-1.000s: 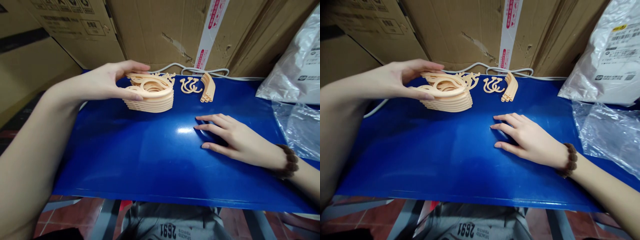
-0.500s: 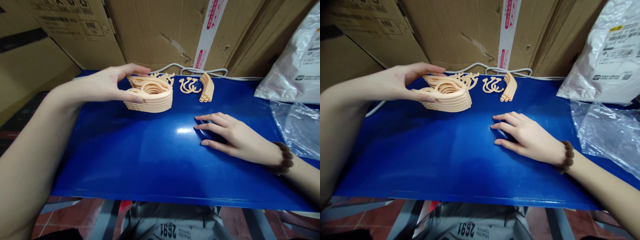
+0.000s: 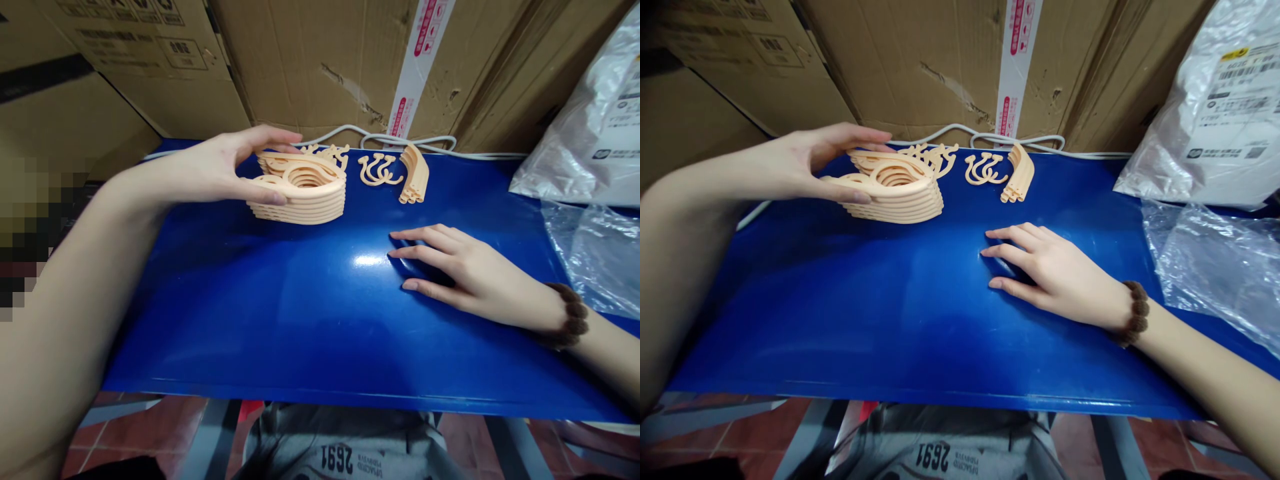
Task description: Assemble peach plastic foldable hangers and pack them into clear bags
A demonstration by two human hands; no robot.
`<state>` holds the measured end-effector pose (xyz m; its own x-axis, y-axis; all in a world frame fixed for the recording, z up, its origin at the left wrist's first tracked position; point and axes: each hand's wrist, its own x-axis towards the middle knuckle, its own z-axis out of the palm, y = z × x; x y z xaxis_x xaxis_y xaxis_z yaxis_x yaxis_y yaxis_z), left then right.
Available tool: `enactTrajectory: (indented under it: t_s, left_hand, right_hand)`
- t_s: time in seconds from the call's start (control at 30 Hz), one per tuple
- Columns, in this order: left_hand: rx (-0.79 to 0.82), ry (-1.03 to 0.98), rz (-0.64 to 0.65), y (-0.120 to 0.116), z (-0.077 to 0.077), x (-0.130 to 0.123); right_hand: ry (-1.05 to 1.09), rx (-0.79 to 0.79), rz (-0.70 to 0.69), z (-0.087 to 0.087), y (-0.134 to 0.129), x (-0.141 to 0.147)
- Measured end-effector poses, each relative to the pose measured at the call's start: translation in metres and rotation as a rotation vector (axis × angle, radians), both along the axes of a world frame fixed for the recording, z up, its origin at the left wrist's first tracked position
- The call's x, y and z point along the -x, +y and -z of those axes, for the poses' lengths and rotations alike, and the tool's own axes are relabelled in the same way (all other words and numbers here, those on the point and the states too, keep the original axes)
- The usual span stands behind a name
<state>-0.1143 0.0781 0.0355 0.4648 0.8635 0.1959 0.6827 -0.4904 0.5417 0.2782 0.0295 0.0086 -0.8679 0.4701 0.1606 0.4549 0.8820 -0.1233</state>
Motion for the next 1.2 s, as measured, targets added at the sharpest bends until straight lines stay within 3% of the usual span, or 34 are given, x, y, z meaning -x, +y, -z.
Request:
enactTrajectory:
  t_s: [0.57,1.2]
  left_hand:
    - [0.083,-0.066,-0.021,-0.0031,-0.0033,-0.0049]
    - [-0.012,-0.005,0.01,-0.0014,-0.0004,-0.0003]
  right_hand:
    - [-0.002,0.001,0.007,-0.0006,-0.0011,0.0004]
    - [0.001,0.02,0.007,-0.001,-0.0007,0.0006]
